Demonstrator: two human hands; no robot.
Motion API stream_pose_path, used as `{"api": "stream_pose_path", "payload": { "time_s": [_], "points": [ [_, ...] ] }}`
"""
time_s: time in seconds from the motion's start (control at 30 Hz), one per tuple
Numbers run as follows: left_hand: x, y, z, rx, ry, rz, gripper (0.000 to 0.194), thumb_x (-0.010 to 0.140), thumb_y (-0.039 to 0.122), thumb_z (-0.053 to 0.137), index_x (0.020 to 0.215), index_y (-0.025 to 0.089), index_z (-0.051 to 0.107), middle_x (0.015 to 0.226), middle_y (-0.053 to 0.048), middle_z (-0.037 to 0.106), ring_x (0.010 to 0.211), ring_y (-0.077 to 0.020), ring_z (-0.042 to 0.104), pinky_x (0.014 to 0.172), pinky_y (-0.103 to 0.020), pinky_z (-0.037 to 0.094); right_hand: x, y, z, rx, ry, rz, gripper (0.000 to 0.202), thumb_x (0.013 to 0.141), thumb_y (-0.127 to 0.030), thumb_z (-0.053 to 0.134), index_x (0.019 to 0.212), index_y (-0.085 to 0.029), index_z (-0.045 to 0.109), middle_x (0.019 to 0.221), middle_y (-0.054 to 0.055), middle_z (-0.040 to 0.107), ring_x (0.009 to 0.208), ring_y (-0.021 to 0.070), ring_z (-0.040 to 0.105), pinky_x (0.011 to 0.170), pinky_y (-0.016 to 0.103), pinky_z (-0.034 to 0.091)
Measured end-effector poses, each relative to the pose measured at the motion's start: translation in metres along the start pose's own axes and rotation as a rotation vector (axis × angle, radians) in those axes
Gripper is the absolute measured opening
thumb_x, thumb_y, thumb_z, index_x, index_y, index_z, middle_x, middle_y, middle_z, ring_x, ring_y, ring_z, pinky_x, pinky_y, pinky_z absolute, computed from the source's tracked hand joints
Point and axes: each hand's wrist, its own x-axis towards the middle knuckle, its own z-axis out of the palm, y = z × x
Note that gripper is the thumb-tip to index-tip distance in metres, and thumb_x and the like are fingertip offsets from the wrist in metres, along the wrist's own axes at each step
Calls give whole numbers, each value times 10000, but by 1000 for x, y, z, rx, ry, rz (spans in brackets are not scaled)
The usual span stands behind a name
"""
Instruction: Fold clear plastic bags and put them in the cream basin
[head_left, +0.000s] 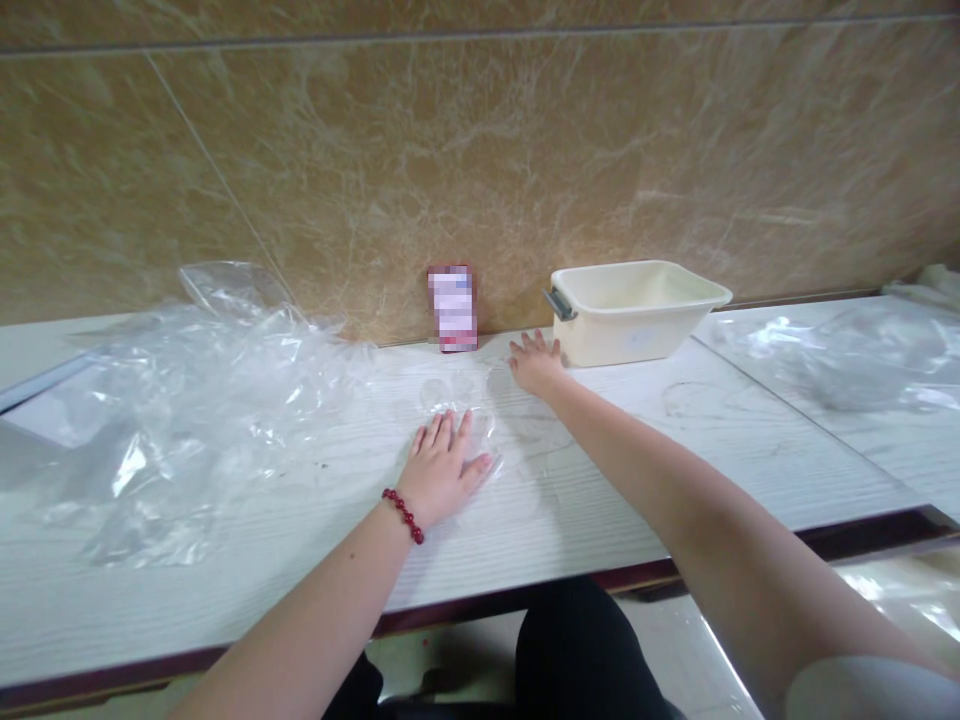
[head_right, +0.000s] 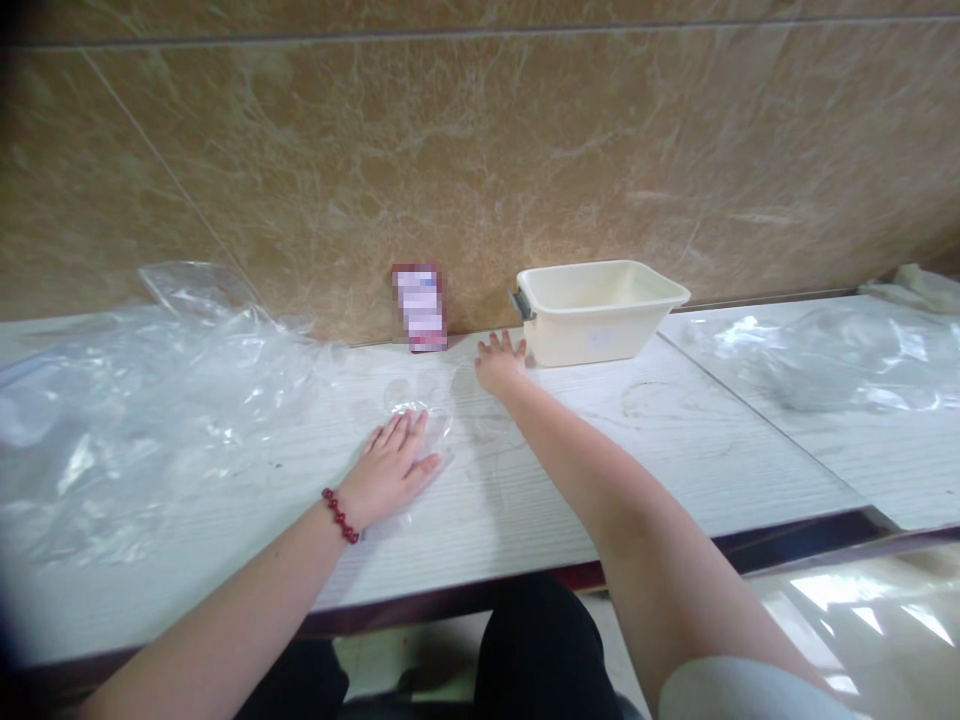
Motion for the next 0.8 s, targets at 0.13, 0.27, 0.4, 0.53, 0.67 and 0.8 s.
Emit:
{"api": "stream_pose_path", "payload": {
  "time_s": [0.13, 0.27, 0.4, 0.53, 0.67, 0.8],
  "points": [
    [5, -6, 3, -43, 45, -58, 647, 788, 495, 182, 1263, 56, 202, 1305, -173, 247, 1214, -234, 168, 970, -377, 179, -17, -18, -4, 108, 9, -158, 506, 823, -353, 194, 1267, -114, 238, 1314, 93, 243, 1212, 233, 137, 950, 418, 162],
    [7, -7, 5, -79, 42, -98, 632, 789, 483, 198, 1242, 44, 245, 1290, -179, 275, 1203, -235, 202, 971, -380, 178, -40, -37, 5, 140, -124, -327, 587, 807, -470, 156, 1279, -125, 205, 1335, 82, 190, 1218, 225, 130, 960, 422, 131],
    [7, -12, -4, -139, 50, -120, 583, 795, 441, 223, 1237, 63, 267, 1285, -164, 296, 1193, -221, 235, 955, -347, 223, -43, -40, 2, 125, -123, -213, 599, 802, -488, 154, 1281, -131, 196, 1334, 91, 186, 1221, 245, 108, 949, 470, 104],
    [19, -40, -29, -164, 50, -210, 470, 798, 336, 249, 1199, 112, 348, 1181, -129, 447, 1076, -192, 421, 885, -297, 321, -44, -50, -28, 107, -164, -131, 556, 795, -455, 246, 1250, -137, 276, 1319, 111, 224, 1207, 285, 136, 935, 474, 141],
    [44, -77, -42, -88, 13, -364, 454, 748, 300, 332, 1137, 88, 431, 1053, -138, 540, 969, -207, 505, 827, -278, 363, -66, -78, -52, 111, -241, -212, 476, 792, -424, 283, 1164, -154, 407, 1256, 132, 330, 1168, 285, 239, 901, 464, 221],
    [56, -99, -27, -98, 78, -451, 493, 716, 384, 371, 1114, 106, 458, 1059, -135, 533, 972, -217, 498, 819, -278, 362, -88, -100, -47, 167, -160, -295, 385, 794, -365, 314, 1086, -170, 474, 1141, 123, 452, 1081, 239, 379, 851, 387, 311]
  ]
}}
